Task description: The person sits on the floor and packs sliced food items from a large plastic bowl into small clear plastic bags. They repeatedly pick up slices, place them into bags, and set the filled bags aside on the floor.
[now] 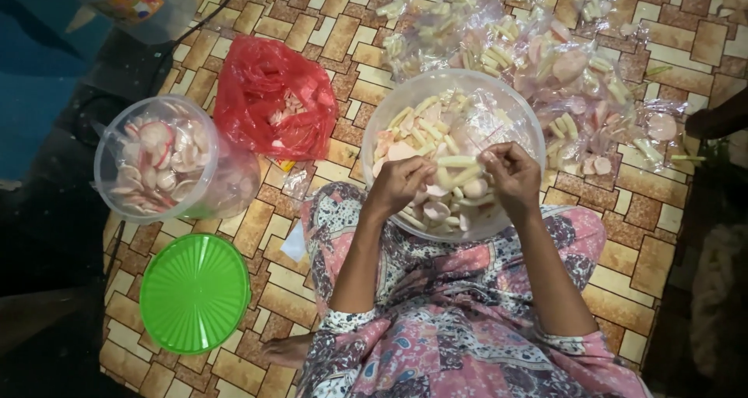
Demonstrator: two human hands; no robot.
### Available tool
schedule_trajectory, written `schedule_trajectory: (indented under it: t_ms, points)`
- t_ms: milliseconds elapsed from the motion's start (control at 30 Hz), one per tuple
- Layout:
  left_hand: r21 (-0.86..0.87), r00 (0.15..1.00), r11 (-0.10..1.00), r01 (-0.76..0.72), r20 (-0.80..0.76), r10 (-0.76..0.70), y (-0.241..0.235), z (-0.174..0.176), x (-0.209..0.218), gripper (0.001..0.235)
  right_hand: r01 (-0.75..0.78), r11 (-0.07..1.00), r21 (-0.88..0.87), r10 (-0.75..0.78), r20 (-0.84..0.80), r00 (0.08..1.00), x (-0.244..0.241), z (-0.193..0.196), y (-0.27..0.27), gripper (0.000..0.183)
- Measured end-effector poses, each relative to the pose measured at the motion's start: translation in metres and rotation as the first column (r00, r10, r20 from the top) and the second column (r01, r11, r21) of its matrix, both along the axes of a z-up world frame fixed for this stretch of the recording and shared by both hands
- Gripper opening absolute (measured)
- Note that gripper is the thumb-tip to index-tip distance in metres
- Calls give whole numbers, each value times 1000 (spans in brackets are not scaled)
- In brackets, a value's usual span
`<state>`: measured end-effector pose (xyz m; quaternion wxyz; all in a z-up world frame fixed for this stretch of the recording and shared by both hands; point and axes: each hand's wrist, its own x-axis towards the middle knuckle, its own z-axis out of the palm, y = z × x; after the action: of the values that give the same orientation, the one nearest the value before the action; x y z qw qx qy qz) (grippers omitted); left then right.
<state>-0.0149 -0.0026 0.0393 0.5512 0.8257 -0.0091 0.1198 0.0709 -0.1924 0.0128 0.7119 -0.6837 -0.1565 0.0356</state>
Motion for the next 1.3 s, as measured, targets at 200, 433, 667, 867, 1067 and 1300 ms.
schedule_trajectory:
  t_ms: [200, 433, 667, 867, 1067, 1300]
  points:
    - [48, 999, 998, -32, -7, 32, 4, -26, 6, 8, 136, 990, -47, -136, 21, 991, -5, 38, -33, 1]
    - [203, 996, 979, -7, -91, 25, 0, -18, 7, 19, 317, 932, -178, -318, 22, 948, 31, 56, -73, 8]
    - [294, 999, 955, 35, 9, -39, 4, -36, 9, 18, 242, 949, -201, -235, 57, 970, 93, 60, -56, 10]
    - [229, 999, 972, 45, -27, -40, 5, -37, 9, 20, 147, 954, -259, -80, 253, 964, 154, 58, -33, 22]
    - [226, 1000, 974, 6, -18, -2, 4, -36, 10, 22, 180, 869, -460, 71, 477, 876, 121, 54, -22, 25]
    - [30, 967, 981, -193, 177, 185, 1, -22, 8, 5, 53, 774, -631, 374, 523, 766, 73, -1, -39, 28]
